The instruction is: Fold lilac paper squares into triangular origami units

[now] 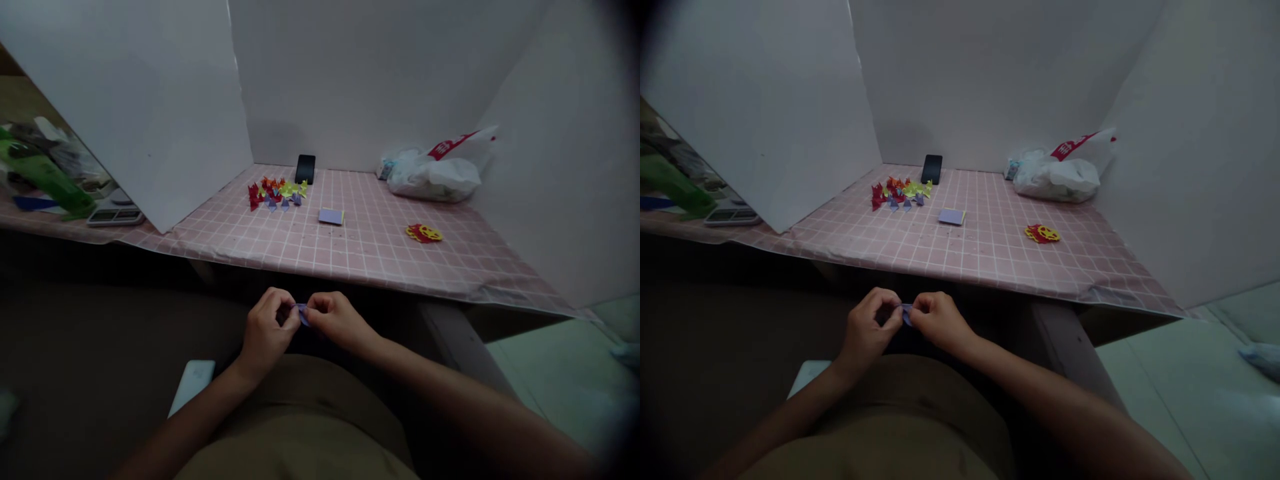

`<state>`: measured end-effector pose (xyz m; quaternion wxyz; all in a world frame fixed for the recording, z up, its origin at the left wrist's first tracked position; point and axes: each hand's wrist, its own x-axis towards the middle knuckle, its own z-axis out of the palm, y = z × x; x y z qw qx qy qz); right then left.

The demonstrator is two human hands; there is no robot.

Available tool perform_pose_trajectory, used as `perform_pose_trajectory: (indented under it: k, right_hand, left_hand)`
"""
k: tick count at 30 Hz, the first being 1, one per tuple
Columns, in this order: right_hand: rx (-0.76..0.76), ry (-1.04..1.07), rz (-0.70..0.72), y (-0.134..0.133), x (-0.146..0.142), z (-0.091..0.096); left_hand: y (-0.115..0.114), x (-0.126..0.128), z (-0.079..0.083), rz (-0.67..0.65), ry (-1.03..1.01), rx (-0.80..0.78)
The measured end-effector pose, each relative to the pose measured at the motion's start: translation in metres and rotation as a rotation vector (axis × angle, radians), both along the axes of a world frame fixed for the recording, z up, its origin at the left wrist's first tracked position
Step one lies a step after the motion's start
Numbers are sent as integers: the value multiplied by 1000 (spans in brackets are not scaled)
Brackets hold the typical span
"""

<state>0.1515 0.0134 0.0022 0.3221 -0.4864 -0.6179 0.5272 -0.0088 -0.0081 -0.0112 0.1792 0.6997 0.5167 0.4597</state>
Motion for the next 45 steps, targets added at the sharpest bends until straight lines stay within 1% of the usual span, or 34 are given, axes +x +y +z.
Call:
perform_pose_trajectory:
  k: [2,3,5,6,8,11,13,15,19,23,28,34,38,45]
  right_hand:
    - [73,-110,41,2,3,2]
    - [86,-144,65,3,4,3]
    - [65,-168,99,5,7,4]
    - [44,-150,102,6,7,3]
    - [16,-54,73,8,8,2]
    - [10,126,27,9,7,-1]
    - [7,171,45,8,5,-4]
    - [9,188,66,6,2,-7]
    - [38,231,34,2,-1,-13]
    - [85,201,-9,1,0,-14]
    - [52,225,-24,1,-1,-12]
    - [-6,305,-34,2,-2,-16]
    - [-39,353,-19,3,-2,-19]
    - [-46,380,-23,3,-2,-21]
  left_hand:
    - [1,-2,1,-54,3,-70]
    - [1,-3,1,-88,-8,-109]
    - [2,-3,0,-149,-44,-168]
    - [3,-3,0,-151,-75,-194]
    - [4,-2,-1,-87,-188,-257]
    - [7,0,-1,37,-438,-381]
    - [8,1,0,48,-577,-442]
    - [8,4,-1,32,-681,-482]
    - [4,8,-2,-1,-791,-552]
    - [-1,10,-2,-32,-824,-606]
    - [-3,9,-4,-65,-830,-622]
    - [-3,8,-7,-97,-737,-582]
    - [-4,7,-6,-92,-657,-546]
    - [-3,6,-6,-87,-643,-523]
